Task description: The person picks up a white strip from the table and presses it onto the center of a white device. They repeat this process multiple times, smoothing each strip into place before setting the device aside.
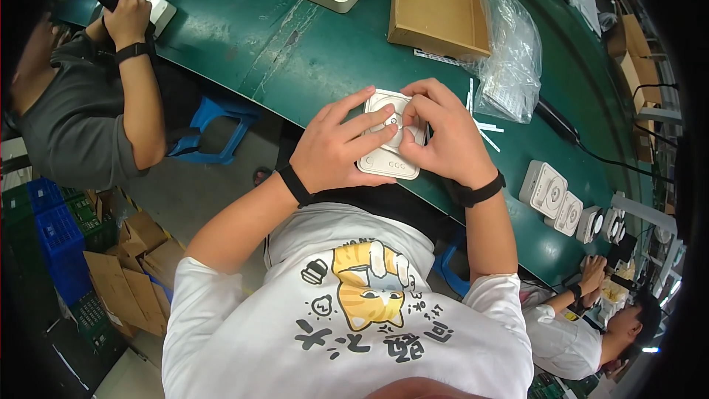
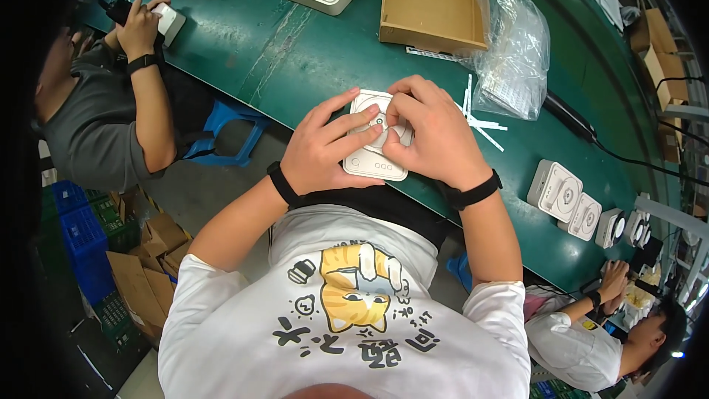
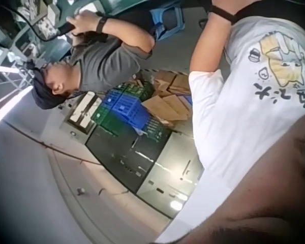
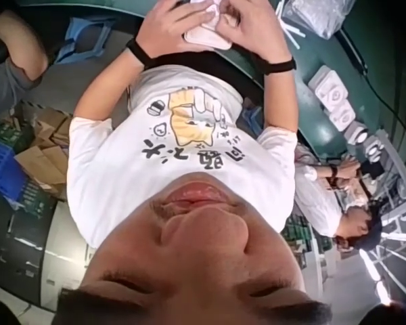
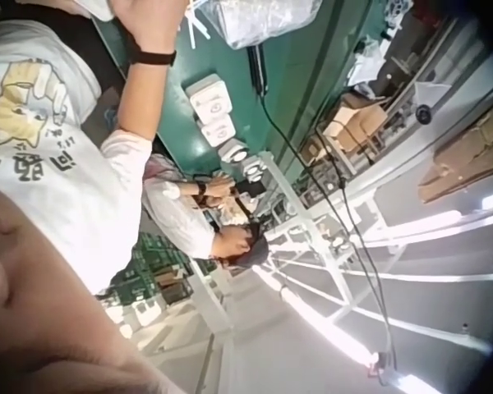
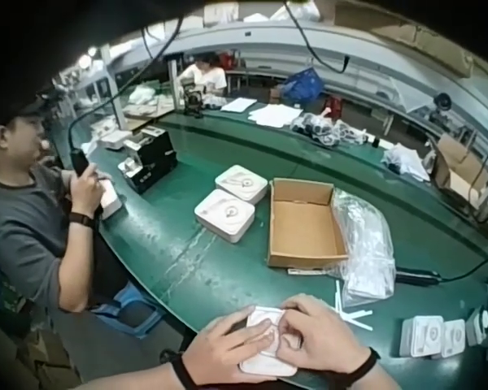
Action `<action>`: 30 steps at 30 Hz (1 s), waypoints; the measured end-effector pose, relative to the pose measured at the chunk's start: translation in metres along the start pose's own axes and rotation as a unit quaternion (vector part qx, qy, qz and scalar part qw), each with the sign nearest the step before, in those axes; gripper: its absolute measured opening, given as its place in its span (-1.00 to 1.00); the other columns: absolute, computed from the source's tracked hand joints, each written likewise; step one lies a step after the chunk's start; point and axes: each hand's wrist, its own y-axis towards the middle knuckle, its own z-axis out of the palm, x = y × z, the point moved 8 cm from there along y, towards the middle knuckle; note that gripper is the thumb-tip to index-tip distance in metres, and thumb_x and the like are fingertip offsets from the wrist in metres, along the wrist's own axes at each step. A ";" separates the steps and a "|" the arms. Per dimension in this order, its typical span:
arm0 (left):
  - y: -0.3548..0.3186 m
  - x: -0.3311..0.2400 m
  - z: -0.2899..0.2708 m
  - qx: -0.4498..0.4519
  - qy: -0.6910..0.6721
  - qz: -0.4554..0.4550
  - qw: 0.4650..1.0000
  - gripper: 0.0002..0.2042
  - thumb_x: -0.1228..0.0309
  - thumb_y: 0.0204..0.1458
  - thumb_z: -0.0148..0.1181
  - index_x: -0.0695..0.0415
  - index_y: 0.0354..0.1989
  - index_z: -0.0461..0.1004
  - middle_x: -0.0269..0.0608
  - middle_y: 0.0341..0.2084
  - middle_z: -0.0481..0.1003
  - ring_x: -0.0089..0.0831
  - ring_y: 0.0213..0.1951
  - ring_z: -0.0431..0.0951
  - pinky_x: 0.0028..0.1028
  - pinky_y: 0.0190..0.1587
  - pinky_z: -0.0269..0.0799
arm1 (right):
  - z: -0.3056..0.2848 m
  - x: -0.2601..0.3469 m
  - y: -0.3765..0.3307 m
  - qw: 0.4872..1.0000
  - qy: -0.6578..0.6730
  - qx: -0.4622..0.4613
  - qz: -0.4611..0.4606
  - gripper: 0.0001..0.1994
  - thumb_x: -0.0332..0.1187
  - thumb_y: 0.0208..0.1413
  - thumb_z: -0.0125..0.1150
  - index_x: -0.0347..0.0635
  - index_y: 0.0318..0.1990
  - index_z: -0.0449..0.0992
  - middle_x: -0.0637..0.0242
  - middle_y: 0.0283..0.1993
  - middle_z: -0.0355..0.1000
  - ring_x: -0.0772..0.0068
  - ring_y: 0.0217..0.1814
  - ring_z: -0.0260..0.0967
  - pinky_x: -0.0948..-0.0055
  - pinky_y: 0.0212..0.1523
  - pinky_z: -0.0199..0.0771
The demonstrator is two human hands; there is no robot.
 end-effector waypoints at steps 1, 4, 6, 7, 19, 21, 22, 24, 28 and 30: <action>0.002 -0.002 -0.001 0.010 0.012 0.003 1.000 -0.21 -0.10 -0.11 0.86 -0.02 0.31 0.77 -0.27 0.46 0.67 0.16 0.58 0.52 0.08 0.51 0.54 | 0.000 -0.002 0.001 1.000 0.011 -0.007 -0.006 -0.81 -0.47 0.08 0.52 -0.19 -0.19 0.62 0.16 0.25 0.61 0.18 0.11 0.64 0.26 0.03 0.71; 0.009 -0.006 -0.005 0.030 0.037 0.008 0.999 -0.31 -0.06 -0.05 0.84 -0.04 0.25 0.80 -0.26 0.43 0.69 0.20 0.57 0.52 0.09 0.51 0.54 | 0.003 -0.008 -0.004 0.999 0.037 -0.015 -0.007 -0.81 -0.47 0.09 0.52 -0.19 -0.18 0.62 0.17 0.25 0.60 0.23 0.11 0.63 0.29 0.01 0.70; 0.012 -0.001 -0.009 0.057 -0.049 -0.029 0.997 -0.41 0.05 0.03 0.82 -0.07 0.24 0.80 -0.19 0.44 0.65 0.18 0.56 0.50 0.08 0.54 0.49 | 0.005 -0.012 -0.007 0.997 0.067 -0.022 0.005 -0.81 -0.48 0.10 0.53 -0.19 -0.17 0.63 0.17 0.27 0.59 0.25 0.12 0.62 0.32 0.02 0.70; 0.013 0.001 -0.008 0.071 -0.092 -0.048 0.992 -0.45 0.10 0.06 0.80 -0.08 0.23 0.80 -0.16 0.44 0.63 0.17 0.56 0.49 0.08 0.56 0.46 | 0.005 -0.014 -0.007 0.997 0.068 -0.024 0.006 -0.81 -0.48 0.10 0.53 -0.19 -0.17 0.63 0.17 0.27 0.59 0.25 0.12 0.62 0.32 0.02 0.70; 0.039 0.050 0.021 0.137 -0.188 -0.288 0.929 -0.50 0.37 0.17 0.70 -0.08 0.29 0.70 -0.01 0.49 0.48 -0.01 0.56 0.41 -0.02 0.62 0.33 | 0.003 -0.029 -0.008 0.986 0.164 -0.016 0.028 -0.78 -0.44 0.13 0.62 -0.18 -0.14 0.68 0.18 0.25 0.62 0.22 0.24 0.64 0.37 0.22 0.67; 0.035 0.051 0.018 0.110 -0.215 -0.283 0.928 -0.54 0.35 0.16 0.69 -0.08 0.25 0.73 0.00 0.48 0.49 0.03 0.53 0.43 -0.01 0.60 0.35 | 0.001 -0.027 -0.010 0.985 0.167 -0.028 0.028 -0.76 -0.43 0.13 0.64 -0.18 -0.11 0.68 0.21 0.19 0.63 0.24 0.19 0.63 0.36 0.18 0.66; 0.031 0.050 0.017 0.088 -0.246 -0.278 0.924 -0.58 0.34 0.16 0.68 -0.08 0.20 0.75 0.00 0.47 0.50 0.06 0.49 0.45 0.00 0.58 0.38 | 0.001 -0.027 -0.011 0.985 0.169 -0.034 0.029 -0.75 -0.43 0.12 0.64 -0.18 -0.09 0.68 0.22 0.16 0.64 0.25 0.17 0.63 0.35 0.17 0.66; 0.024 0.049 0.012 0.064 -0.274 -0.273 0.920 -0.62 0.33 0.16 0.67 -0.09 0.15 0.77 0.01 0.46 0.52 0.10 0.46 0.47 0.00 0.56 0.41 | -0.001 -0.025 -0.008 0.987 0.153 -0.041 0.029 -0.73 -0.42 0.13 0.65 -0.18 -0.08 0.68 0.25 0.12 0.62 0.27 0.12 0.61 0.36 0.13 0.64; 0.017 0.027 -0.015 0.022 -0.150 -0.222 0.963 -0.71 0.37 0.12 0.65 -0.06 0.02 0.81 -0.04 0.40 0.60 0.08 0.37 0.57 -0.03 0.44 0.54 | 0.007 -0.019 -0.010 0.989 0.123 -0.051 0.071 -0.70 -0.39 0.16 0.68 -0.18 -0.03 0.67 0.31 0.01 0.58 0.36 -0.03 0.54 0.38 0.01 0.59; 0.022 0.012 -0.023 -0.015 -0.072 -0.197 0.978 -0.79 0.42 0.09 0.62 -0.01 -0.09 0.79 -0.09 0.31 0.67 0.07 0.28 0.64 -0.05 0.33 0.62 | 0.011 -0.023 -0.009 0.985 0.118 -0.051 0.113 -0.68 -0.37 0.19 0.69 -0.19 0.00 0.66 0.35 -0.04 0.55 0.41 -0.13 0.48 0.40 -0.06 0.54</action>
